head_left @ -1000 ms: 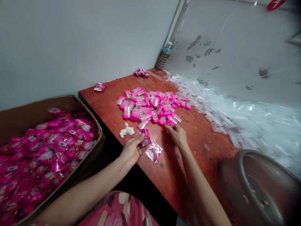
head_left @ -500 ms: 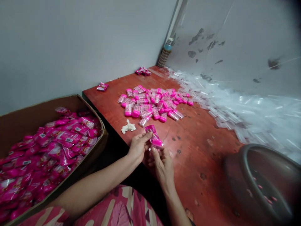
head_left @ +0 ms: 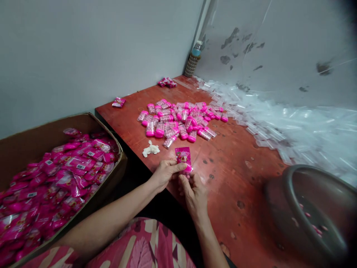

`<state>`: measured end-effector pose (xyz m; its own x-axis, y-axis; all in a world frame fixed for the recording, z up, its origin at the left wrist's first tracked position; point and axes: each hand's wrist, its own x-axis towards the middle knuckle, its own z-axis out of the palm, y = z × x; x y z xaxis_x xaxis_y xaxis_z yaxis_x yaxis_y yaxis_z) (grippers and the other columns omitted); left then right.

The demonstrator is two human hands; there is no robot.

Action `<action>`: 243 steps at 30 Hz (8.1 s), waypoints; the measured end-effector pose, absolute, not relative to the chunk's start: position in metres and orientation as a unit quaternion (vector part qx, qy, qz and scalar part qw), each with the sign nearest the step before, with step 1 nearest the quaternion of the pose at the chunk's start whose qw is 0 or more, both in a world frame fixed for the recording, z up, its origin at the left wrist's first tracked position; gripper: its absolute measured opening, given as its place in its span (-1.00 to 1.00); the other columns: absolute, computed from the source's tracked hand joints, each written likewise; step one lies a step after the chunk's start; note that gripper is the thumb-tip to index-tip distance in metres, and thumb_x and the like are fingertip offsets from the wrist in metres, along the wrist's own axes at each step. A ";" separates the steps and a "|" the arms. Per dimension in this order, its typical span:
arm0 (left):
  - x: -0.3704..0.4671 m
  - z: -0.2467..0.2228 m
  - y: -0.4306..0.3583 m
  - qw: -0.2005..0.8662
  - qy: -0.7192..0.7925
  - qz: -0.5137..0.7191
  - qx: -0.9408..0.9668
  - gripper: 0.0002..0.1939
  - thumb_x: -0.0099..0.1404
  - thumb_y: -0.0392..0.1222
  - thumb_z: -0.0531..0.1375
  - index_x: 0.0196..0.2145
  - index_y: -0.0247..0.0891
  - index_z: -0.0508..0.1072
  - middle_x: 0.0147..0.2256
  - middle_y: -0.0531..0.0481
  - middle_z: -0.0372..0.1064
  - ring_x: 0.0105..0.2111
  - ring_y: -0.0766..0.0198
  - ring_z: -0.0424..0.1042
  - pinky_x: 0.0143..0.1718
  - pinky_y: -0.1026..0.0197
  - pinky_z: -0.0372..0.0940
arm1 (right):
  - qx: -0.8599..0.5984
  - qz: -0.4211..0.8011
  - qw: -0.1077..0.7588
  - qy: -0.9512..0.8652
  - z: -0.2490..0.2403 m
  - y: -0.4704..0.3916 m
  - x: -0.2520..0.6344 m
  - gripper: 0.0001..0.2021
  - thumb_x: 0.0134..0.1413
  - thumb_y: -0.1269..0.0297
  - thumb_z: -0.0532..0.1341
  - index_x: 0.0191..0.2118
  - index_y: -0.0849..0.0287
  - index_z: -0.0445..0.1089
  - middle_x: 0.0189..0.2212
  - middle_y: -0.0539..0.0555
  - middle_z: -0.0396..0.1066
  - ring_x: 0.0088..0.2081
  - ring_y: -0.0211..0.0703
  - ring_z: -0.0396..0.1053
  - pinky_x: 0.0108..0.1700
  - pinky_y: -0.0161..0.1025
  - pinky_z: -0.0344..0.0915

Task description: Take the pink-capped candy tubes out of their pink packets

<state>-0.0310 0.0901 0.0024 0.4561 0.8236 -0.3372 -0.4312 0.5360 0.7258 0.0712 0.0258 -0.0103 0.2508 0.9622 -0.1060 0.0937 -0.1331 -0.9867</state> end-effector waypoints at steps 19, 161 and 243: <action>-0.035 0.003 0.088 0.807 0.347 0.364 0.311 -0.73 -0.06 -0.11 0.28 -0.55 -0.43 0.43 -0.65 -0.03 0.34 -0.71 0.36 0.28 -0.66 0.30 0.20 | -0.567 0.502 0.514 -0.403 -0.014 0.029 0.070 -0.82 -0.03 0.14 0.17 -0.42 0.15 0.27 -0.61 -0.07 0.30 -0.70 -0.37 0.19 -0.70 -0.43 0.15; -0.032 0.005 0.091 0.800 0.332 0.358 0.349 -0.76 -0.03 -0.14 0.27 -0.54 -0.44 0.44 -0.65 -0.02 0.32 -0.68 0.38 0.29 -0.64 0.33 0.19 | -0.575 0.470 0.485 -0.461 -0.010 0.026 0.078 -0.78 0.06 0.11 0.08 -0.44 0.15 0.26 -0.64 -0.08 0.29 -0.67 -0.35 0.22 -0.62 -0.40 0.14; -0.042 -0.010 0.091 0.732 0.415 0.400 0.364 -0.70 0.04 -0.05 0.20 -0.49 -0.42 0.46 -0.57 -0.02 0.38 -0.52 0.26 0.42 -0.35 0.15 0.36 | -0.593 0.478 0.551 -0.342 -0.004 0.061 0.101 -0.67 -0.21 0.22 0.30 -0.28 0.16 0.23 -0.68 -0.18 0.23 -0.73 -0.37 0.17 -0.73 -0.43 0.08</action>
<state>-0.0422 0.0915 -0.0100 0.3356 0.8873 -0.3163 -0.2837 0.4153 0.8643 0.1015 0.0608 -0.0037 0.3101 0.9317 -0.1893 -0.1212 -0.1588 -0.9798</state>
